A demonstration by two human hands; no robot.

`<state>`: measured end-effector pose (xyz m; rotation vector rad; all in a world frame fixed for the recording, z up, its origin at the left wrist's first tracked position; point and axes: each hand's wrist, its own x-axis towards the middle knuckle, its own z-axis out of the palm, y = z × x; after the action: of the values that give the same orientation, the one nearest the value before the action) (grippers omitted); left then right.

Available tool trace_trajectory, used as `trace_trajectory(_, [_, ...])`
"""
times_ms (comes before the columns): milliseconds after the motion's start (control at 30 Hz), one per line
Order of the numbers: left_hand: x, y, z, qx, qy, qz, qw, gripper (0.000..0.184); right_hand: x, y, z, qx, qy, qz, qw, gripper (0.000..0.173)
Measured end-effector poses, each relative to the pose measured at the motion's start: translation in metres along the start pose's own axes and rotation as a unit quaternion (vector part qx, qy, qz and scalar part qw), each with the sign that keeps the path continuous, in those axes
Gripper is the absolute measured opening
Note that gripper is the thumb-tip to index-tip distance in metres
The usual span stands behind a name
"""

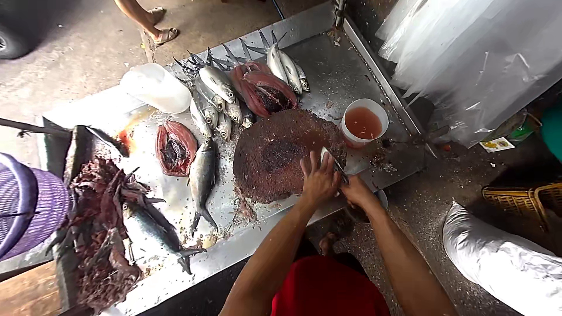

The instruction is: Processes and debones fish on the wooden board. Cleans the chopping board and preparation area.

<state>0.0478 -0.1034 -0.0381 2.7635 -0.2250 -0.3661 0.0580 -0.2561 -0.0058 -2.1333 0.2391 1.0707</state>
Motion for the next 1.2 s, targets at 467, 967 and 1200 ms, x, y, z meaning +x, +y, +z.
trace_trajectory(467, [-0.081, 0.001, 0.013, 0.006, 0.070, -0.013, 0.997, 0.071, -0.048, 0.018, 0.042, -0.004, -0.061, 0.003, 0.998, 0.037])
trace_trajectory(967, [-0.002, -0.011, -0.027, -0.012, -0.010, 0.026, 1.000, 0.061, -0.009, -0.004, -0.004, 0.005, 0.001, 0.010, 1.000, 0.053])
trace_trajectory(1200, [0.077, -0.060, -0.032, -0.032, 0.052, 0.148, 0.987, 0.050, -0.036, -0.018, -0.033, 0.219, 0.158, -0.057, 0.961, 0.041])
